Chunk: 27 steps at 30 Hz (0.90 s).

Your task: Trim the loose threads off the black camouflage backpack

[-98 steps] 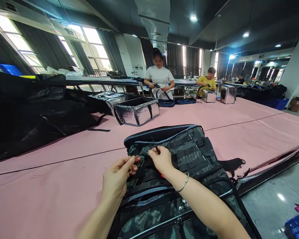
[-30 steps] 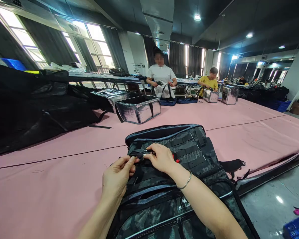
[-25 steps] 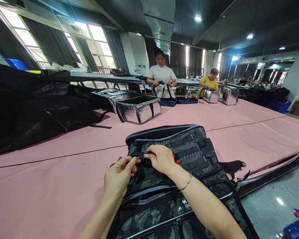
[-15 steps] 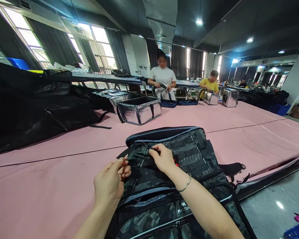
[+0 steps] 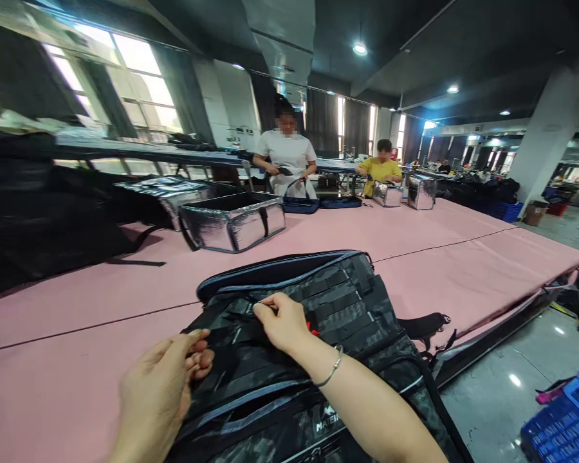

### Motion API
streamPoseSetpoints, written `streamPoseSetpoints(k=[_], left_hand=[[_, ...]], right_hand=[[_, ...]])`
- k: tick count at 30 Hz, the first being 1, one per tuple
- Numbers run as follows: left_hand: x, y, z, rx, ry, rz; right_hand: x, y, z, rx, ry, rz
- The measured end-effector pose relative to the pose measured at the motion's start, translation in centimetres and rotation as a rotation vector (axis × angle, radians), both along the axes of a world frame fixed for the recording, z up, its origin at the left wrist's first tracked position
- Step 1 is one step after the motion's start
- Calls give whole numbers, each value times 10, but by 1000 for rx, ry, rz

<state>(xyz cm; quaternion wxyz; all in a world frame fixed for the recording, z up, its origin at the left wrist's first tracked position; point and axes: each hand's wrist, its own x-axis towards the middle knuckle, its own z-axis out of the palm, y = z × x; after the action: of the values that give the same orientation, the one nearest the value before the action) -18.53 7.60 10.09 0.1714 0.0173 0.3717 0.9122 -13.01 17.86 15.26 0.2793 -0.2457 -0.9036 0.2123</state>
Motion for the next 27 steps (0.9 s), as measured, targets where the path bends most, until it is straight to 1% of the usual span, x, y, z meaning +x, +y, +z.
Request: streamPoseSetpoints(k=[3, 6, 9, 13, 18, 23, 27], left_hand=[[-3, 0, -1, 18, -53, -62], [-7, 4, -5, 17, -97, -84], [-10, 8, -8, 12, -103, -102], [-12, 9, -8, -11, -124, -94], [-13, 9, -10, -13, -144, -44], [-14, 8, -9, 2, -249, -95], [-16, 10, -12, 21, -250, -92]], right_hand=[[-4, 4, -4, 11, -27, -29], [-6, 10, -8, 34, -53, -55], [-7, 13, -12, 44, -74, -51], [-8, 15, -14, 67, -95, -41], [-10, 17, -18, 79, -110, -43], [-12, 21, -23, 84, -106, -39], [-10, 20, -22, 90, -115, -41]])
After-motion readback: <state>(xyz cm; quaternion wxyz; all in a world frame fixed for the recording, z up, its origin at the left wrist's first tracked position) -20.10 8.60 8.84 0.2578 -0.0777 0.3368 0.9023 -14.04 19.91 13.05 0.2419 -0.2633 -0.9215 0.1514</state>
